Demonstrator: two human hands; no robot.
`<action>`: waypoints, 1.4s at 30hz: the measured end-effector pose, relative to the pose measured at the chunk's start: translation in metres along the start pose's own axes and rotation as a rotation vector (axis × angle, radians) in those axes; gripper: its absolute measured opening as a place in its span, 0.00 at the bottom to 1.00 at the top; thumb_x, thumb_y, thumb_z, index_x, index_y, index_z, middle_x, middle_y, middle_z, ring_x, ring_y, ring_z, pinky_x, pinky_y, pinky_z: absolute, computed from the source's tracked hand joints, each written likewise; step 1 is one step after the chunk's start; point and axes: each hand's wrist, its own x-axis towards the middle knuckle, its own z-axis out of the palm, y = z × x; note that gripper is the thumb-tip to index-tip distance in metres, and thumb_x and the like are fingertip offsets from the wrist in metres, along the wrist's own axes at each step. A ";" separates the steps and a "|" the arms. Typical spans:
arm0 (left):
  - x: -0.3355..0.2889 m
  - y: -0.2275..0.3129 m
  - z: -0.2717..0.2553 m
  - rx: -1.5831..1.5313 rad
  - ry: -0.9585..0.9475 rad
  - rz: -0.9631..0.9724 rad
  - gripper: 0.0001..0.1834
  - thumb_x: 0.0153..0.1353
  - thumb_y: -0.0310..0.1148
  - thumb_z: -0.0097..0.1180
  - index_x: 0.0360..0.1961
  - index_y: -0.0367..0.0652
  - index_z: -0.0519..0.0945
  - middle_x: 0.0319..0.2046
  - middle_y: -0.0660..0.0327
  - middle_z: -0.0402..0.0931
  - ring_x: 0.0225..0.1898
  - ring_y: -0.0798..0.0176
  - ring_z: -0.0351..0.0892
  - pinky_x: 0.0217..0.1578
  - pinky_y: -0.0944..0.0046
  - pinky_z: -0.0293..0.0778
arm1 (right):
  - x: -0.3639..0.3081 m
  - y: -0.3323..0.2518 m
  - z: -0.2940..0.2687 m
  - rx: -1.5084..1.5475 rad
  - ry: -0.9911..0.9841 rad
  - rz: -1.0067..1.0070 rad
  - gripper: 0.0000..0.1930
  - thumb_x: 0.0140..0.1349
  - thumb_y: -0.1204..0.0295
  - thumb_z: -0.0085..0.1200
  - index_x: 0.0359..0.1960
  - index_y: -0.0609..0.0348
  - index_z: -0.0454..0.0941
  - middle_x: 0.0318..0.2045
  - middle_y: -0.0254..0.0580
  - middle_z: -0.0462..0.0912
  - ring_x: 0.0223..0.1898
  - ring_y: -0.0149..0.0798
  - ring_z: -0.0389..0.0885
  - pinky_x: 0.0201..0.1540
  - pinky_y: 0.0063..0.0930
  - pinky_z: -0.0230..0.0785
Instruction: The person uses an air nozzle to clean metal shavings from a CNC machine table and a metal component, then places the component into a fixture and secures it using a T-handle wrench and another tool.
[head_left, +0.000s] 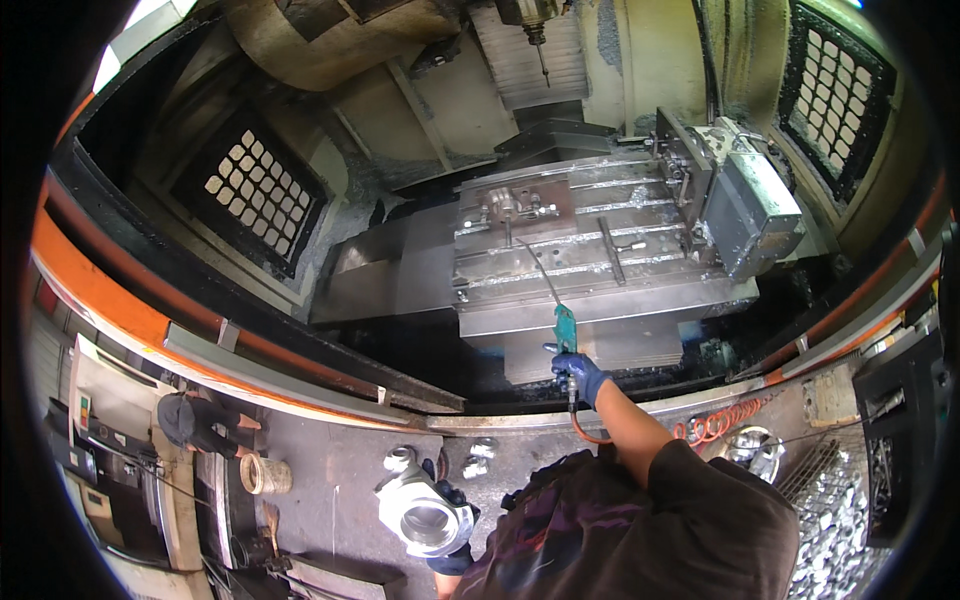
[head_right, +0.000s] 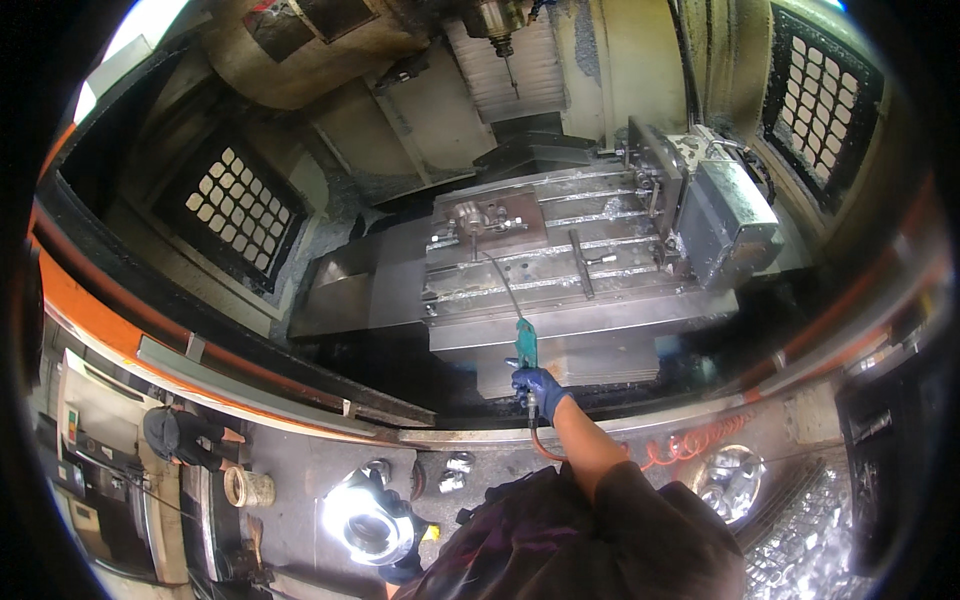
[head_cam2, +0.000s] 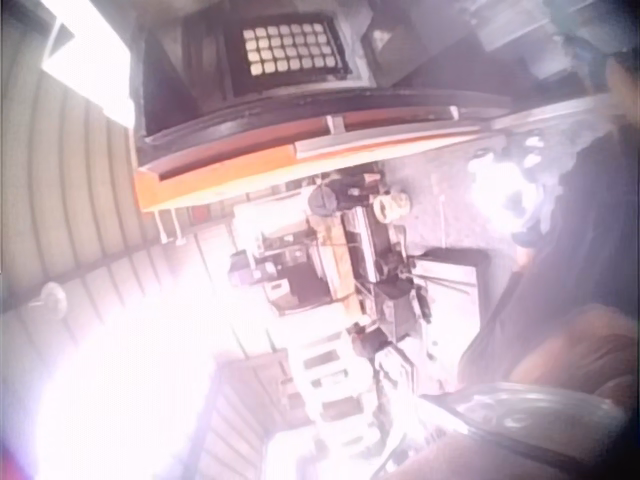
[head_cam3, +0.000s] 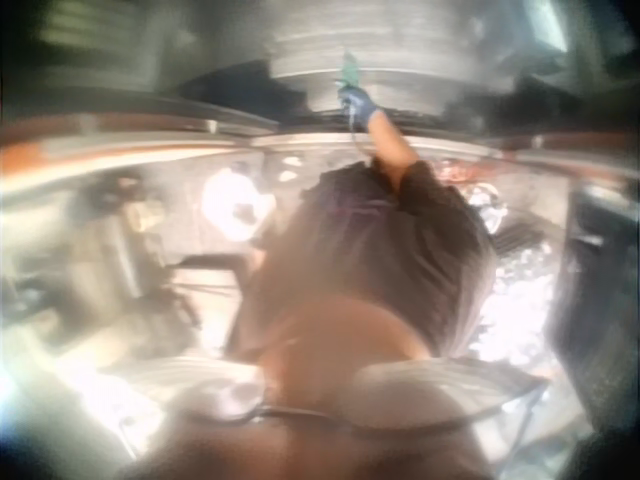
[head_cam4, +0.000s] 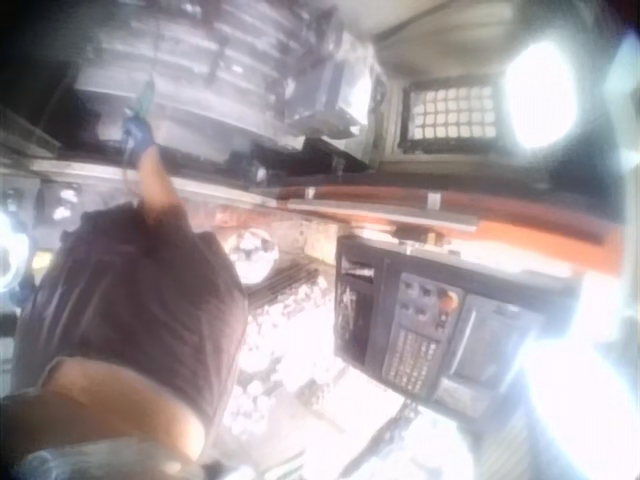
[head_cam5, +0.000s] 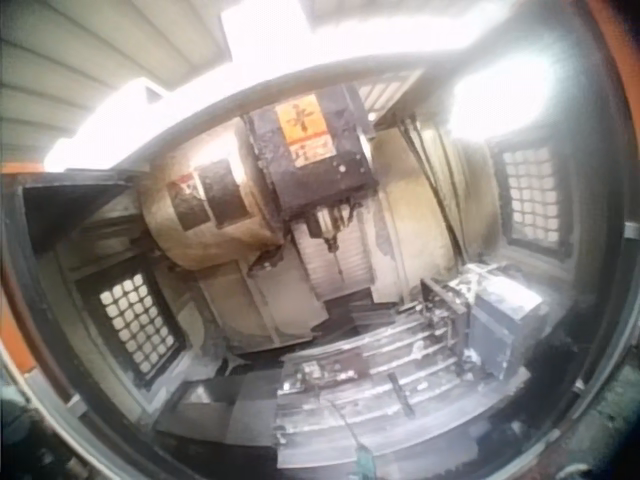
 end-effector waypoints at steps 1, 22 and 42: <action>0.000 0.001 0.000 0.007 0.002 -0.004 0.24 0.46 0.32 0.59 0.47 0.35 0.74 0.37 0.56 0.76 0.39 0.57 0.74 0.42 0.62 0.69 | 0.004 -0.004 0.001 -0.005 -0.013 0.014 0.28 0.58 0.71 0.52 0.63 0.43 0.64 0.19 0.29 0.69 0.18 0.27 0.66 0.20 0.24 0.62; 0.009 0.012 0.018 0.002 0.004 -0.003 0.25 0.47 0.32 0.59 0.48 0.34 0.73 0.35 0.57 0.75 0.36 0.61 0.74 0.39 0.63 0.69 | -0.007 0.042 -0.007 0.035 0.251 -0.130 0.21 0.57 0.78 0.51 0.55 0.53 0.71 0.18 0.32 0.71 0.15 0.30 0.67 0.18 0.27 0.62; -0.030 -0.054 -0.032 -0.085 0.047 -0.041 0.26 0.48 0.33 0.58 0.49 0.34 0.72 0.33 0.58 0.75 0.33 0.63 0.74 0.37 0.65 0.69 | -0.019 0.056 0.025 -0.239 0.433 -0.442 0.23 0.54 0.81 0.51 0.52 0.44 0.78 0.13 0.29 0.68 0.12 0.26 0.63 0.15 0.24 0.55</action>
